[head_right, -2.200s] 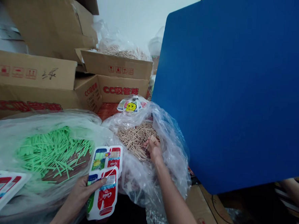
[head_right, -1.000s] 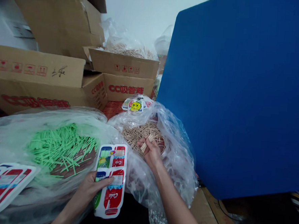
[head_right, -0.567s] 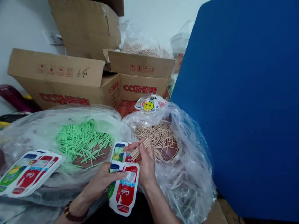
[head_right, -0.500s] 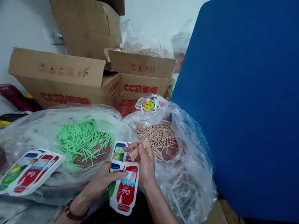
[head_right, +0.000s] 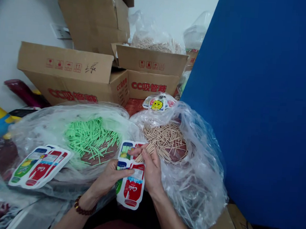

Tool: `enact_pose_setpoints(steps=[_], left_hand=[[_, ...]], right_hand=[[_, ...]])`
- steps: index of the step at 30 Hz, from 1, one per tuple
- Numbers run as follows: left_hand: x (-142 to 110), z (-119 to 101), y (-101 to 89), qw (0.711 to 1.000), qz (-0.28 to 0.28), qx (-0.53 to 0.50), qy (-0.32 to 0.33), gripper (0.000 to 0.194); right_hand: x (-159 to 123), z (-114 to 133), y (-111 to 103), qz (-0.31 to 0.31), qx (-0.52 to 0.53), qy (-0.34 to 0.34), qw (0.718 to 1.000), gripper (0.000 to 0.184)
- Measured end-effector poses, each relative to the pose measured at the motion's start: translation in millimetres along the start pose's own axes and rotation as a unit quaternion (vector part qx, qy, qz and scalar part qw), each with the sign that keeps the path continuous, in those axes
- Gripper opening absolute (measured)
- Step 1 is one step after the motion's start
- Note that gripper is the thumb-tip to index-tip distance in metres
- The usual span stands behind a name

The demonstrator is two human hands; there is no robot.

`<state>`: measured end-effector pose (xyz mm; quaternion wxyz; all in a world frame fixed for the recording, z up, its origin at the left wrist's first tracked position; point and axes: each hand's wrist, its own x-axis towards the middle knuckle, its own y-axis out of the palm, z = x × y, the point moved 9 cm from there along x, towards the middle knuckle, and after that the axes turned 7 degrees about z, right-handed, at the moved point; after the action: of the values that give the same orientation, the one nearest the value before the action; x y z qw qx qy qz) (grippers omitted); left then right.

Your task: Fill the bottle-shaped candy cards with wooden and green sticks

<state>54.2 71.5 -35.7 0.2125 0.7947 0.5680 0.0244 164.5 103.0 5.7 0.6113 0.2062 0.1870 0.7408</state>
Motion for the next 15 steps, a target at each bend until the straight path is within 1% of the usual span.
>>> enact_pose_setpoints(steps=[4,8,12,15], left_hand=[[0,-3,-5.0,1.000,-0.017,0.001,0.011,0.023],[5,-6,-6.0,1.000,-0.013,0.003,0.019,0.025],[15,-11,-2.5,1.000,-0.005,0.017,0.025,0.025],[24,-14,3.9,1.000,0.007,0.008,0.024,0.027]], right_hand=[[-1,-6,-6,-0.003,0.003,0.018,1.000,0.011],[-2,-16,-6,0.028,0.008,0.056,0.998,0.016],[5,-8,-3,0.078,-0.012,0.059,0.995,0.016],[13,1,-8,0.080,-0.006,0.060,0.995,0.032]])
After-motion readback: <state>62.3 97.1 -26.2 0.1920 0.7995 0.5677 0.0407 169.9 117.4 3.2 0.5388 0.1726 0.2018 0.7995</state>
